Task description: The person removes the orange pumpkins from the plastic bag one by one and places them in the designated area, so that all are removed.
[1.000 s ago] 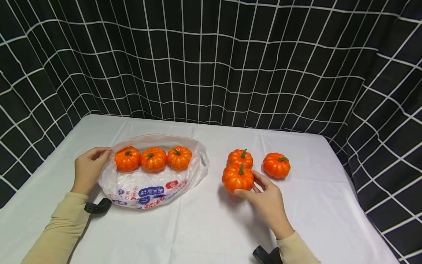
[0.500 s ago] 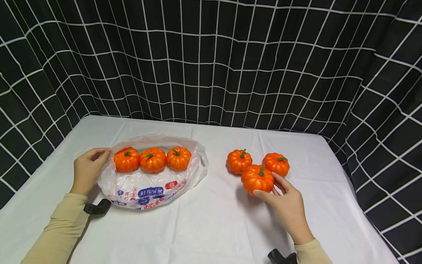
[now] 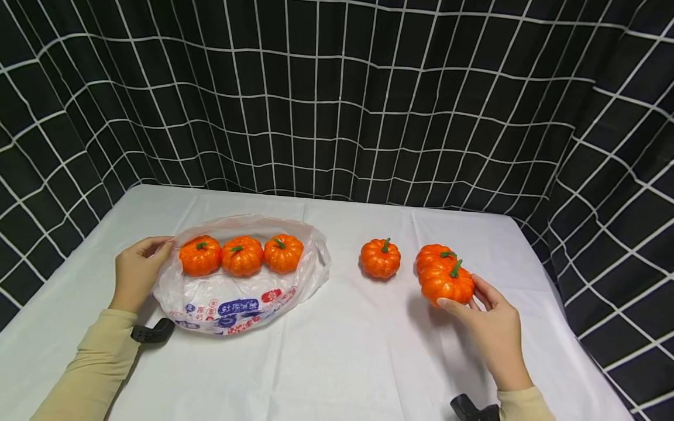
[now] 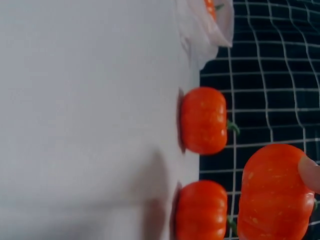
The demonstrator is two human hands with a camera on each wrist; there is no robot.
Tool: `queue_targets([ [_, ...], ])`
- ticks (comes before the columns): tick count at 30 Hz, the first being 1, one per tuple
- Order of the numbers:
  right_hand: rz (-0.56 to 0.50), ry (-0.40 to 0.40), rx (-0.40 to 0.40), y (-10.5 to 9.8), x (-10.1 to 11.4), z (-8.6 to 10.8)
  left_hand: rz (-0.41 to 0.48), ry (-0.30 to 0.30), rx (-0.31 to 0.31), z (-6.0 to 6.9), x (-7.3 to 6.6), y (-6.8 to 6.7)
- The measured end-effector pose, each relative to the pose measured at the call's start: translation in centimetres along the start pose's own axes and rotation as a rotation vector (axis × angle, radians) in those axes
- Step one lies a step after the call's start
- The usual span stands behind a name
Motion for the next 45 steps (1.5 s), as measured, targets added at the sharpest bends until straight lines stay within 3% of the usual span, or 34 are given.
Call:
queue_targets([
  [10, 0.001, 0.044, -0.075, -2.0, -1.1, -1.5, -0.007, -0.003, -0.002, -0.1, 0.3, 0.0],
  [18, -0.05, 0.159, -0.236, -5.9, -2.6, -3.2, 0.008, 0.003, 0.002, -0.2, 0.3, 0.4],
  [23, -0.107, 0.171, -0.265, -7.1, -3.4, -4.1, 0.005, -0.009, 0.005, -0.1, 0.2, 0.2],
  [28, -0.164, 0.165, -0.258, -7.4, -4.1, -5.2, 0.006, -0.004, 0.009, -0.1, 0.1, 0.1],
  [35, -0.111, 0.148, -0.242, -7.0, -5.0, -7.0, 0.002, 0.003, 0.001, 0.0, 0.1, 0.1],
  [45, -0.194, 0.199, -0.303, -6.2, -5.9, -9.8, 0.01, 0.009, -0.008, -0.1, 0.1, 0.2],
])
Point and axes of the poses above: each hand's wrist, its own z-axis away from the middle knuckle, its own y-axis out of the palm, x = y × z, the point moved 4 cm from there along -z, towards the middle knuckle, and after that the axes turned 11 degrees about -z, right-handed, at the moved point
